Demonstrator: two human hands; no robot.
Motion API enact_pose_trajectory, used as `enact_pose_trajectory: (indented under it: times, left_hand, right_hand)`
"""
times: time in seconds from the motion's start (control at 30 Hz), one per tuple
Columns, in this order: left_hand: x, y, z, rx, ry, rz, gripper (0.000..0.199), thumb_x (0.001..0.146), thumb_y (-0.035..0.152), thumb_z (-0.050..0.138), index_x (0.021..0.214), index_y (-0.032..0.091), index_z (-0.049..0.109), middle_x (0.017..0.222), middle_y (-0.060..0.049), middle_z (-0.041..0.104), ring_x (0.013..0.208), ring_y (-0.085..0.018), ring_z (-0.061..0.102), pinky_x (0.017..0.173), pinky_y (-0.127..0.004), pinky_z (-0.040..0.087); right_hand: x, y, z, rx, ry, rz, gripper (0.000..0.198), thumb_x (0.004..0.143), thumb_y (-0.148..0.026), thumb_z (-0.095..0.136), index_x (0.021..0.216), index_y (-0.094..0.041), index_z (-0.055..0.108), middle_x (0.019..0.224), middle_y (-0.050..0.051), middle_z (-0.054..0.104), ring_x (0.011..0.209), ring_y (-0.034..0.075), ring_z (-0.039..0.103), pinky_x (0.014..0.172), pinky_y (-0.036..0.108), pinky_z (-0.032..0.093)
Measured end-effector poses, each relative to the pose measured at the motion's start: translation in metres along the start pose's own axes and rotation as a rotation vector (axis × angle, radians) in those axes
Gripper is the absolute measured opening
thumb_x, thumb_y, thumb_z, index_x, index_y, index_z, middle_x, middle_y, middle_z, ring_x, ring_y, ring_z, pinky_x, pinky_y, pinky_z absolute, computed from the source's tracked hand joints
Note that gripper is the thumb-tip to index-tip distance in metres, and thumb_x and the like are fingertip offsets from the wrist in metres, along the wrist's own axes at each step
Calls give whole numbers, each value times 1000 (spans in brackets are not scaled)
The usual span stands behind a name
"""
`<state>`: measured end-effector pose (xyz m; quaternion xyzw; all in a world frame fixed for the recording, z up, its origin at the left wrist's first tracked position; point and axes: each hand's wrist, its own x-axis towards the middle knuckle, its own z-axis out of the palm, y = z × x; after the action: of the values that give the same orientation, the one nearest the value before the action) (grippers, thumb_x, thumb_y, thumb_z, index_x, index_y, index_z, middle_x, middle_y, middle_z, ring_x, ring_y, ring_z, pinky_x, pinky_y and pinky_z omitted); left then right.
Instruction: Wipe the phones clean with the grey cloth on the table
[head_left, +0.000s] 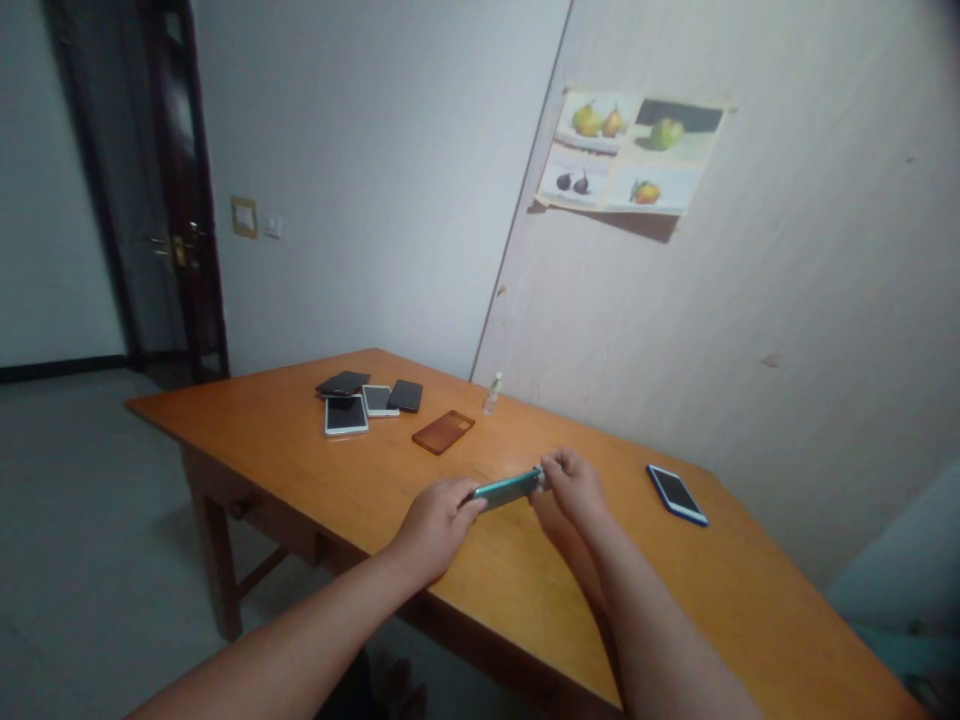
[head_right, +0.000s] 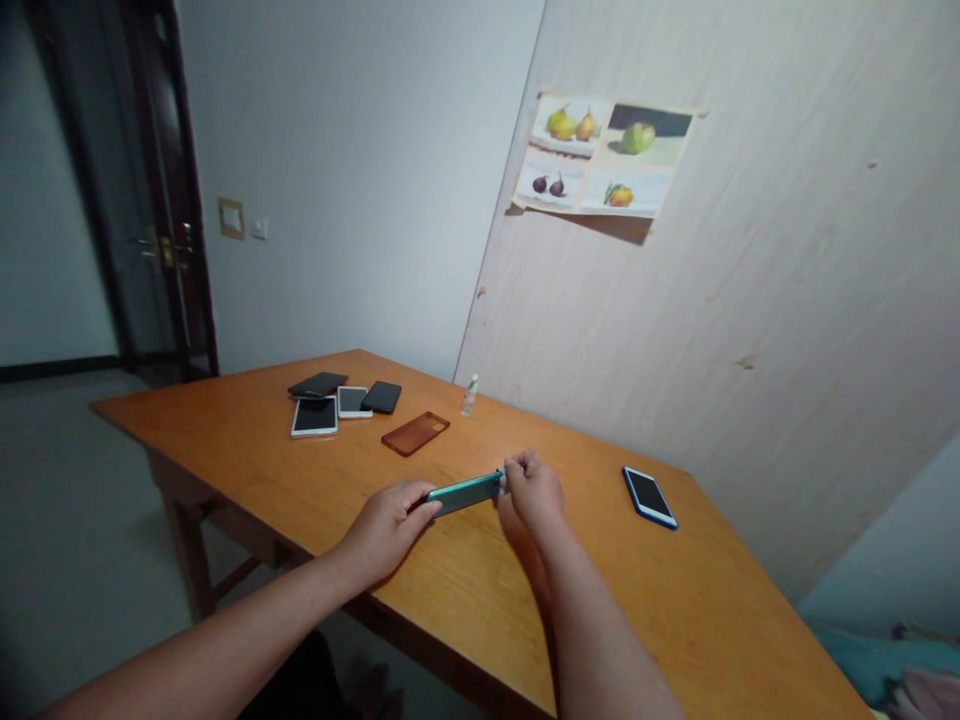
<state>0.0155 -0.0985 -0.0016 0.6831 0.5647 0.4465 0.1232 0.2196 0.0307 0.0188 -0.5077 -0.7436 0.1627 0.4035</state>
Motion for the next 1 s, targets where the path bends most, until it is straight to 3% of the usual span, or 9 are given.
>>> enact_pose_trajectory:
  times: [0.23,0.47,0.63,0.83,1.0]
  left_hand:
    - [1,3,-2,-20,-15,-28,18,91,32,53,86,21,66,84,-3,68,81,-20,60,71,-28,41]
    - [1,3,0,-49,-16,-27,16,91,31,54,86,21,66,86,-3,68,84,-20,60,72,-28,41]
    - [1,6,-2,-56,-24,-51,16,89,29,53,85,21,66,85,-3,69,84,-21,61,71,-28,41]
    - [1,2,0,-55,-11,-37,17,90,30,53,86,21,67,83,-3,68,81,-20,60,72,-28,41]
    - [2,0,2,-62,-10,-28,17,90,29,53,86,21,67,83,-2,67,80,-20,60,70,-27,40]
  right_hand:
    - [-7,-14,10,52,-125,-104,23,86,-40,54,73,-23,61,67,1,67,64,17,59,62,26,39]
    - [0,2,1,40,-45,-8,27,87,-43,53,72,-22,59,65,3,66,63,18,59,62,27,41]
    - [-11,-15,15,73,-192,-129,24,88,-42,52,77,-23,61,67,1,66,62,17,59,60,26,40]
    - [0,-1,-3,12,-20,-20,27,86,-42,53,69,-23,59,64,3,66,63,18,58,62,27,40]
    - [-15,-23,10,30,-131,-119,22,88,-39,53,75,-23,62,68,2,67,64,17,59,62,27,39]
